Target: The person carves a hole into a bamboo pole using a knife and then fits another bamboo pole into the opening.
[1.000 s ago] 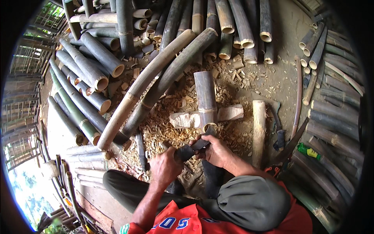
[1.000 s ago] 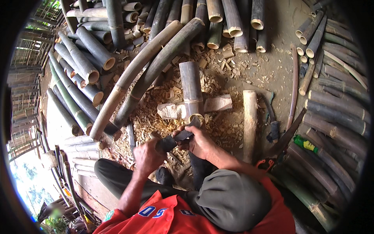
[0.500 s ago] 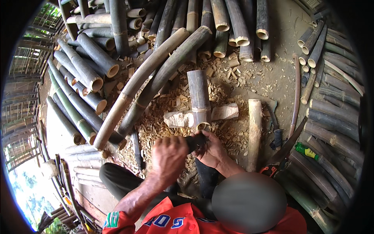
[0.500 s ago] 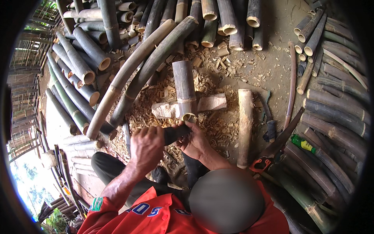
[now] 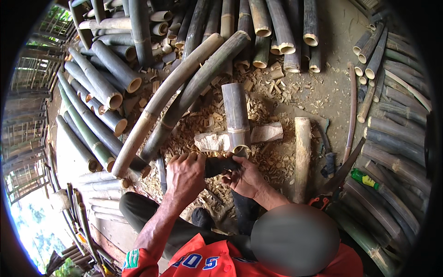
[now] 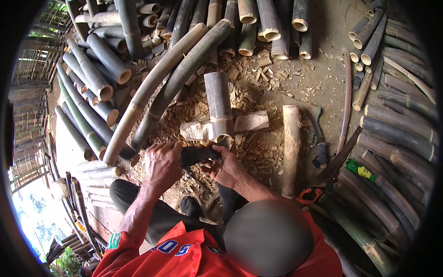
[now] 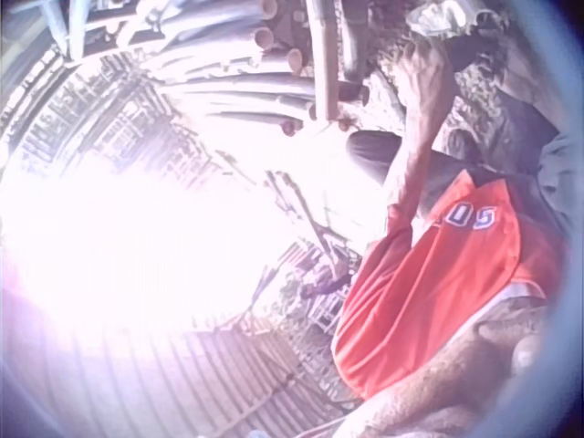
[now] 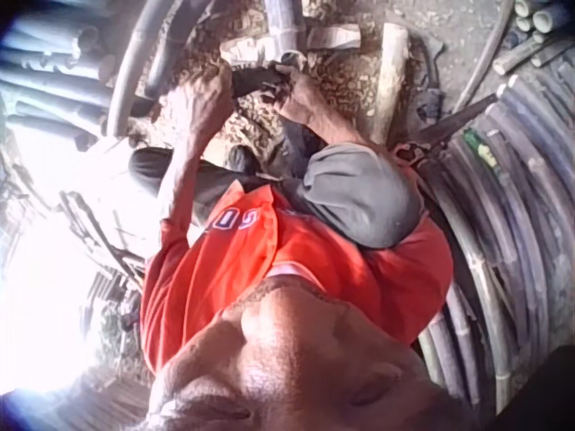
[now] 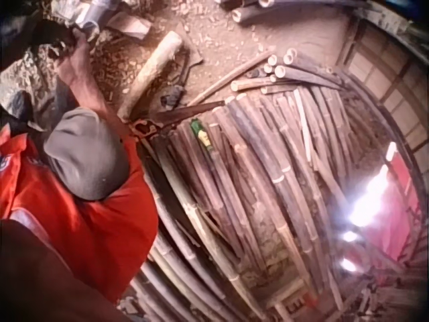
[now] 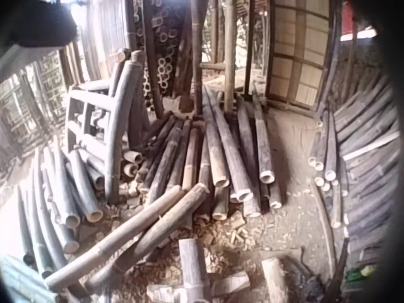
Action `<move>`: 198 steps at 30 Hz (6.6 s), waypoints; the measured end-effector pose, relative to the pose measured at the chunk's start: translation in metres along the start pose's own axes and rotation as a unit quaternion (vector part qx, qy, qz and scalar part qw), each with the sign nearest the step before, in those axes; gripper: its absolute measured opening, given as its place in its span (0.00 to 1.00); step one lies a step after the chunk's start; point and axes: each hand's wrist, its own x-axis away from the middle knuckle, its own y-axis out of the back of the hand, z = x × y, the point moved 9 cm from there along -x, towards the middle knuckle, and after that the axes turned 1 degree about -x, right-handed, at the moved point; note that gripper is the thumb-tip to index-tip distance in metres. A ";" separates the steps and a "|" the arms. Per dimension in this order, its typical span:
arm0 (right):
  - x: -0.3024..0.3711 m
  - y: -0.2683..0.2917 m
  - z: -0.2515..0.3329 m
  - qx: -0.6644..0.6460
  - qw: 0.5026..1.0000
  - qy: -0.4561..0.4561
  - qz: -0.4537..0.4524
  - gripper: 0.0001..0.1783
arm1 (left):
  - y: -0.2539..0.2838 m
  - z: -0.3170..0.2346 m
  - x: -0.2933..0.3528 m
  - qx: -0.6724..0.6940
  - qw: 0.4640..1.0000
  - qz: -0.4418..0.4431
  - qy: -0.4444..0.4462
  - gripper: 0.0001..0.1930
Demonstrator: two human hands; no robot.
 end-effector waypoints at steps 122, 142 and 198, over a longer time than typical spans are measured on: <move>-0.019 0.013 0.002 -0.037 0.994 0.029 0.094 0.17 | 0.006 -0.046 -0.038 -0.199 0.979 0.024 -0.030 0.04; -0.019 0.021 -0.008 -0.092 0.982 0.008 0.163 0.11 | 0.005 -0.096 -0.026 -0.289 0.952 0.096 -0.019 0.03; 0.033 0.009 0.156 0.928 0.320 0.115 -0.152 0.21 | -0.081 -0.149 -0.075 0.334 0.913 0.001 -0.232 0.47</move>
